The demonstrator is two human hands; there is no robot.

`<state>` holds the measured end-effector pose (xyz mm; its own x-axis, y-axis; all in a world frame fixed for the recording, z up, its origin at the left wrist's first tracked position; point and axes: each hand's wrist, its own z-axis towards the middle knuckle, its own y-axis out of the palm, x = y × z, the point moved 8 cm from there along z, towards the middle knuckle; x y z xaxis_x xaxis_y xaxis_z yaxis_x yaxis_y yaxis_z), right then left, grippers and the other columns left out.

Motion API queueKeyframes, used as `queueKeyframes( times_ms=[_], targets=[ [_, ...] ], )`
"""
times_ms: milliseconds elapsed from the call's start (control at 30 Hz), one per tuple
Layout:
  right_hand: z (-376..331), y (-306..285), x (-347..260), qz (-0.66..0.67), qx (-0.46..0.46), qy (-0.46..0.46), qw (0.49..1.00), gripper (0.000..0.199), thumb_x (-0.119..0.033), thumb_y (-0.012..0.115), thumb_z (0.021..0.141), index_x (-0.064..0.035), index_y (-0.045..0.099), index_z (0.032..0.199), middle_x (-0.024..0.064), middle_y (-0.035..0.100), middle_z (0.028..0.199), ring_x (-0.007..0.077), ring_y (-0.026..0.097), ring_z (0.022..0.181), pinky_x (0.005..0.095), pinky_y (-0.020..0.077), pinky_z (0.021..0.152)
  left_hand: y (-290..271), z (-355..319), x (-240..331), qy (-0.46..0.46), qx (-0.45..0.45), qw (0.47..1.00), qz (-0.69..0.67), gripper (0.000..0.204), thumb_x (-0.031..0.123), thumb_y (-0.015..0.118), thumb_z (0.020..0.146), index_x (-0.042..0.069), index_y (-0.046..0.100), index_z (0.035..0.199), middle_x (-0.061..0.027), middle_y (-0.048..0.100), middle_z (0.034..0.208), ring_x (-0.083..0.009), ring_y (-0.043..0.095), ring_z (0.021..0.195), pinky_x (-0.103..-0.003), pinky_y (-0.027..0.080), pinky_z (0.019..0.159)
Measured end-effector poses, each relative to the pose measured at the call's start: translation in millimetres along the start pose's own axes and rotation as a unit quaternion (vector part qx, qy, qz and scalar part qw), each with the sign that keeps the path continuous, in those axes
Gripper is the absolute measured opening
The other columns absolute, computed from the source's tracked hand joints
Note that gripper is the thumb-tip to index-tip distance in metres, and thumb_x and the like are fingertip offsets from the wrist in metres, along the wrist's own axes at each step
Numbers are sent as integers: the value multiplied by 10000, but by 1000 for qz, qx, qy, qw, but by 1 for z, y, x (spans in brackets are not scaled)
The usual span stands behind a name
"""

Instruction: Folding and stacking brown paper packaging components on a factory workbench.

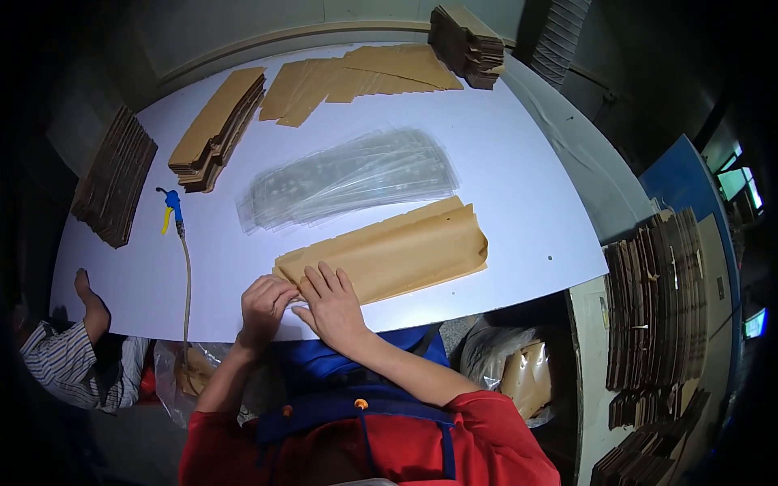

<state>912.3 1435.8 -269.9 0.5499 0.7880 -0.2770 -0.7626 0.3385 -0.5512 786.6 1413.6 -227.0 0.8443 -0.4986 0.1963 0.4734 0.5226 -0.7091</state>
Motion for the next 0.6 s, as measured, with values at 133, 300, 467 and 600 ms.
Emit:
queueKeyframes(
  times_ms=[133,300,467,600],
  targets=[
    [0,-7,5,45,21,18,999,364,-305,646,979,-12,685,1191,169,643,1339,380,533,1325,448,404,1095,-5,16,17,59,34,997,-34,72,26,754,829,9,749,899,-80,751,909,-244,687,837,-335,560,820],
    [-4,-21,27,187,33,110,976,322,-302,617,1022,-1,718,1074,205,680,1240,361,583,1259,414,447,1049,-9,26,30,14,96,988,-124,181,18,706,899,-15,719,1076,-104,743,1027,-229,696,875,-326,569,820],
    [-51,9,79,370,-119,451,804,405,-349,611,1056,43,711,1032,154,687,1087,248,637,1070,333,515,867,28,-8,-8,-367,-50,740,-562,389,150,565,1055,-40,551,1394,-169,679,1269,-235,714,961,-324,589,850],
    [-43,-70,204,725,258,389,507,507,-338,617,1046,7,515,1404,202,629,1315,298,633,1218,453,583,1014,-2,7,-28,-354,-8,764,-539,400,203,561,1078,-37,562,1398,-195,680,1299,-219,735,968,-273,606,813]
  ],
)
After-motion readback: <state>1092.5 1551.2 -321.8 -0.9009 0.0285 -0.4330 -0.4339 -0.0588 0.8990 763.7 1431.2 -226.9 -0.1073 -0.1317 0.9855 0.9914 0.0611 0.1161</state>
